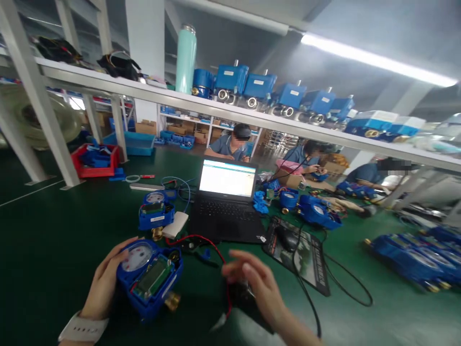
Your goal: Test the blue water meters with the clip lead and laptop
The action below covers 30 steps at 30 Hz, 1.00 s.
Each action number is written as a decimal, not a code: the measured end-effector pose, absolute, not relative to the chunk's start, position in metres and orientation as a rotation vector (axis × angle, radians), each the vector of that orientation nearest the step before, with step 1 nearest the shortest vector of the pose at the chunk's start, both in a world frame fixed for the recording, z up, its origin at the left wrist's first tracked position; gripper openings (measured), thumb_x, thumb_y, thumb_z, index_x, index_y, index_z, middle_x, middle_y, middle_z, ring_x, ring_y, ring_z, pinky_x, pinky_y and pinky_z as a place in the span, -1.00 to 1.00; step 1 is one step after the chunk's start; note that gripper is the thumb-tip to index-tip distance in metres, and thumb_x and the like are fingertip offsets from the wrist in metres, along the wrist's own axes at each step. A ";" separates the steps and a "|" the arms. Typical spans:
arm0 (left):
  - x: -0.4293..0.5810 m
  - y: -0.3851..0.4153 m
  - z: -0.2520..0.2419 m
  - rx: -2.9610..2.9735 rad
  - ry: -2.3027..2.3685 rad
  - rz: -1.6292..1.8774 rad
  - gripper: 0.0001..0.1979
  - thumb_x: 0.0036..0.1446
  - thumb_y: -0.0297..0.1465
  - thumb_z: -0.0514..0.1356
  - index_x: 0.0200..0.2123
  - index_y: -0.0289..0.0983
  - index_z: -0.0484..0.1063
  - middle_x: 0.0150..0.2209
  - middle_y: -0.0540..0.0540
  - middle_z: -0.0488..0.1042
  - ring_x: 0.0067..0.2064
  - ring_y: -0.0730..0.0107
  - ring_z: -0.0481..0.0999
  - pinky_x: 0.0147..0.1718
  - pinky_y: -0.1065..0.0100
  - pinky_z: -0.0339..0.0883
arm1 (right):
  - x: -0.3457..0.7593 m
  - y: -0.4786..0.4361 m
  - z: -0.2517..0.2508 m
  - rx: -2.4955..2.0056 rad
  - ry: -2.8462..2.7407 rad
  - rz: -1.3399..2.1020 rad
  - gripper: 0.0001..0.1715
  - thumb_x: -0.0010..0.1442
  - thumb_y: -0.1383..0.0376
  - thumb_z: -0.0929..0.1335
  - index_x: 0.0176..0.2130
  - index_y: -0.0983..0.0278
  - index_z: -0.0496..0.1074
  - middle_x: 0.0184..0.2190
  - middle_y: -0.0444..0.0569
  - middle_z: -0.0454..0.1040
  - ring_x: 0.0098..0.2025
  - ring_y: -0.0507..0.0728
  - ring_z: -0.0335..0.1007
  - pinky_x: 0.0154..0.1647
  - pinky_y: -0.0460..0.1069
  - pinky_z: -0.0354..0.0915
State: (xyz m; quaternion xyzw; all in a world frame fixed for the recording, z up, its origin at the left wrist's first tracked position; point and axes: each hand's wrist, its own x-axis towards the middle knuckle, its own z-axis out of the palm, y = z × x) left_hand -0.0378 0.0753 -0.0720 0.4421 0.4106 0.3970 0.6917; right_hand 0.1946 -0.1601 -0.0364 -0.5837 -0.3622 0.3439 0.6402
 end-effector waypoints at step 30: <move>-0.024 0.085 -0.059 0.887 0.889 0.757 -0.45 -0.15 -0.01 0.25 -0.14 -0.24 0.48 -0.24 -0.13 0.64 -0.05 -0.11 0.53 -0.16 0.09 0.46 | 0.455 -0.203 -0.148 -2.495 -0.968 -0.485 -0.41 0.22 0.10 0.20 0.16 0.24 0.34 0.15 0.15 0.29 0.13 0.33 0.27 0.13 0.23 0.25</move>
